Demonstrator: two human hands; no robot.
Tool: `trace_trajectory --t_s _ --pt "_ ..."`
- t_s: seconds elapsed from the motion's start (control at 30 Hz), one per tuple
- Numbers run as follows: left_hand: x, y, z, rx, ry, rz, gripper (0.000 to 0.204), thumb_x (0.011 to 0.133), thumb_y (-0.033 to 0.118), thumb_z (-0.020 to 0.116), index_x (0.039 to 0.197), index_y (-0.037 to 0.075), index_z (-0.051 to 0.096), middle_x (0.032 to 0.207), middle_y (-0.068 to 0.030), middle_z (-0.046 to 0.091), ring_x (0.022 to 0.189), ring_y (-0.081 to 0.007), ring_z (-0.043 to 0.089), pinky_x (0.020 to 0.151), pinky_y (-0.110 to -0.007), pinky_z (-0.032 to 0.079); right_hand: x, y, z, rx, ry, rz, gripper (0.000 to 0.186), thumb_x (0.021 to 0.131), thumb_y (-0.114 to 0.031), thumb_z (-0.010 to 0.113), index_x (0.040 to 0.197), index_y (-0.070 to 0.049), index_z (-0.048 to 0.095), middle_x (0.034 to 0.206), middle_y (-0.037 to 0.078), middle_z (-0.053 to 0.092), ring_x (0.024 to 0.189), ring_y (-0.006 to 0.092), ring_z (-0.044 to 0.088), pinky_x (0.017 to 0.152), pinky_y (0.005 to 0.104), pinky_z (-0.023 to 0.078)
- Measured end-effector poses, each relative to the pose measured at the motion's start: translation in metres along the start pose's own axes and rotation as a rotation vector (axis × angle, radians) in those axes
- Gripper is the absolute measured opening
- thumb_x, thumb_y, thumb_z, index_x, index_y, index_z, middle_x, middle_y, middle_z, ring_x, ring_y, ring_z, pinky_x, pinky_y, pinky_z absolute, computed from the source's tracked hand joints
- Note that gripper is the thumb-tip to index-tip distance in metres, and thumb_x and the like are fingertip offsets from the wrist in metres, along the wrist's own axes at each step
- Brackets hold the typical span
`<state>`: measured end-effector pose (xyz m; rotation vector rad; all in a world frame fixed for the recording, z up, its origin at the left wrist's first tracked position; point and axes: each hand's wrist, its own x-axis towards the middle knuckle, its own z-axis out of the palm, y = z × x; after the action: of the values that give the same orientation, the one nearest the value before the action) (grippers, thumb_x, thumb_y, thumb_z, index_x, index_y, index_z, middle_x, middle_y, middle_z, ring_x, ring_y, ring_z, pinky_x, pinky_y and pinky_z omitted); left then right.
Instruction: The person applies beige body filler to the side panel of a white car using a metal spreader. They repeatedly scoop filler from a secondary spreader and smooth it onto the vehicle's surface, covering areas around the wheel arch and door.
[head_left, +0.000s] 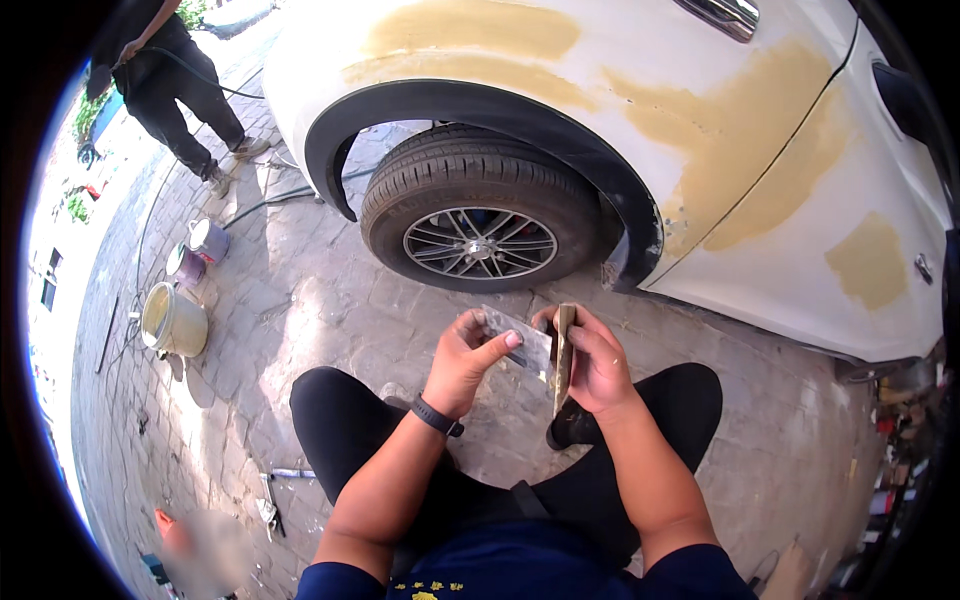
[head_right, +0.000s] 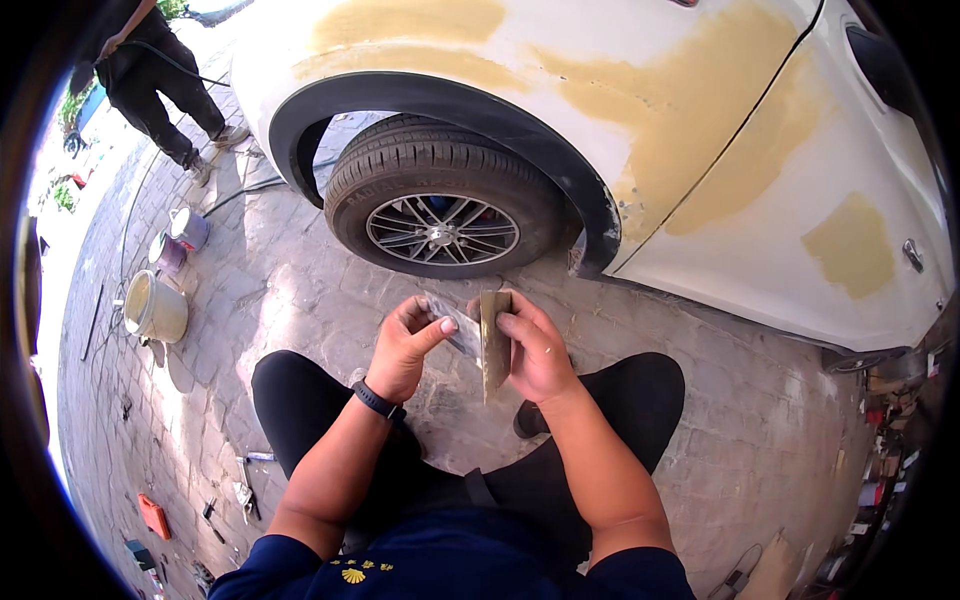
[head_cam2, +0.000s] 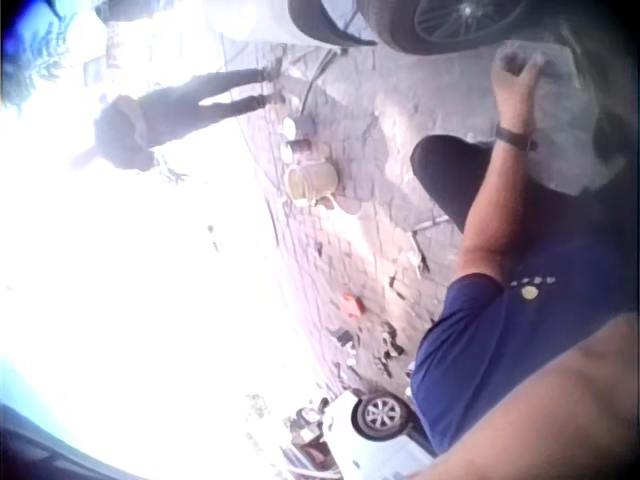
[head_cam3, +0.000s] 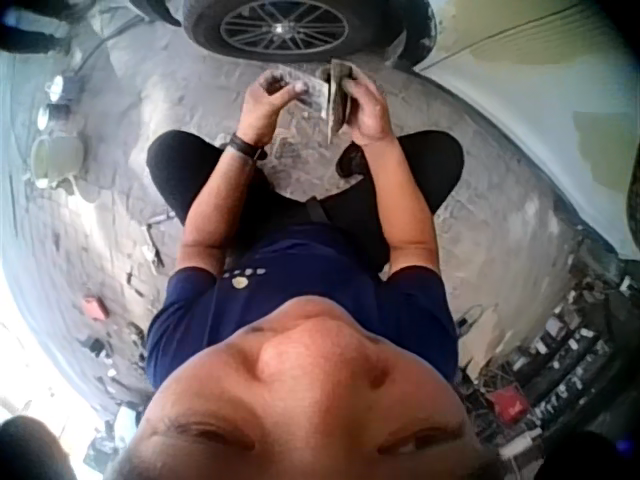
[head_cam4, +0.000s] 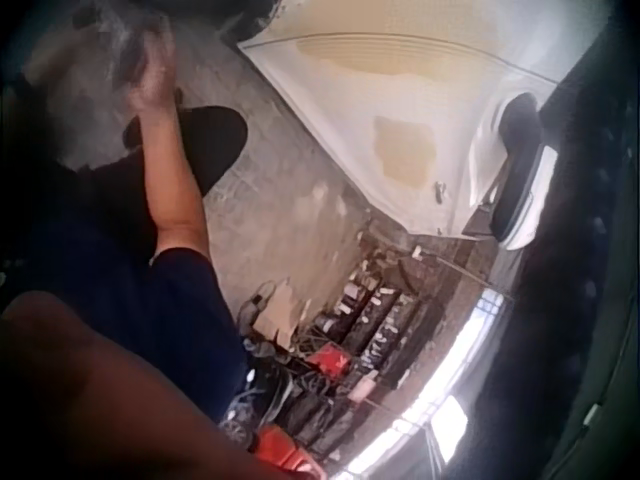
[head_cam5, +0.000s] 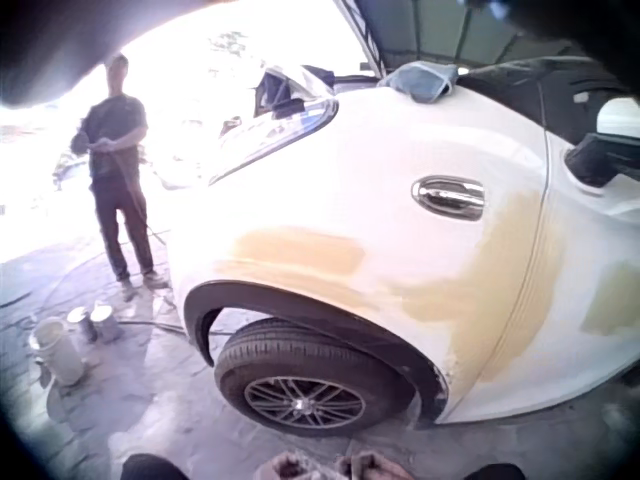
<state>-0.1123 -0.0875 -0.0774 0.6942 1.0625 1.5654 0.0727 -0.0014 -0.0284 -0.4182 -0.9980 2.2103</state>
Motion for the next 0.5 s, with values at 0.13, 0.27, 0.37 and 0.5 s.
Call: trace_trajectory --t_s 0.13,0.27,0.37,0.5 --pt "-0.006 0.015 0.006 0.231 0.115 0.128 0.024 0.093 0.014 0.083 0.104 0.001 0.067 0.099 -0.0040 0.073 0.089 -0.0093 0.066 0.079 -0.026 0.054 0.009 0.011 -0.013 -0.286 0.287 -0.275 0.022 0.107 -0.013 0.062 0.124 0.000 0.060 0.120 0.006 0.069 0.107 0.0107 0.063 0.096 0.0288 0.051" --pt "-0.014 0.006 0.012 0.255 0.022 0.106 0.025 0.103 0.017 0.072 0.118 -0.002 0.068 0.107 -0.0067 0.073 0.098 -0.0108 0.064 0.087 -0.027 0.053 0.010 0.019 -0.026 -0.350 0.325 -0.295 0.018 0.107 -0.012 0.064 0.121 0.000 0.061 0.114 0.004 0.070 0.102 0.0082 0.062 0.091 0.0274 0.051" --pt "-0.017 0.004 0.024 0.348 -0.024 0.147 0.036 0.110 0.022 0.060 0.133 -0.006 0.064 0.115 -0.0085 0.072 0.106 -0.0134 0.063 0.093 -0.029 0.051 0.014 0.025 -0.031 -0.324 0.426 -0.360 0.016 0.106 -0.012 0.064 0.117 -0.001 0.063 0.108 0.002 0.070 0.095 0.0066 0.061 0.084 0.0264 0.051" --pt "-0.020 0.010 0.026 0.466 -0.080 0.122 0.044 0.114 0.026 0.049 0.139 -0.007 0.061 0.123 -0.0100 0.070 0.112 -0.0143 0.061 0.097 -0.030 0.049 0.013 0.023 -0.036 -0.299 0.539 -0.316 0.012 0.105 -0.012 0.065 0.112 -0.002 0.065 0.100 0.001 0.070 0.088 0.0057 0.060 0.078 0.0266 0.051"
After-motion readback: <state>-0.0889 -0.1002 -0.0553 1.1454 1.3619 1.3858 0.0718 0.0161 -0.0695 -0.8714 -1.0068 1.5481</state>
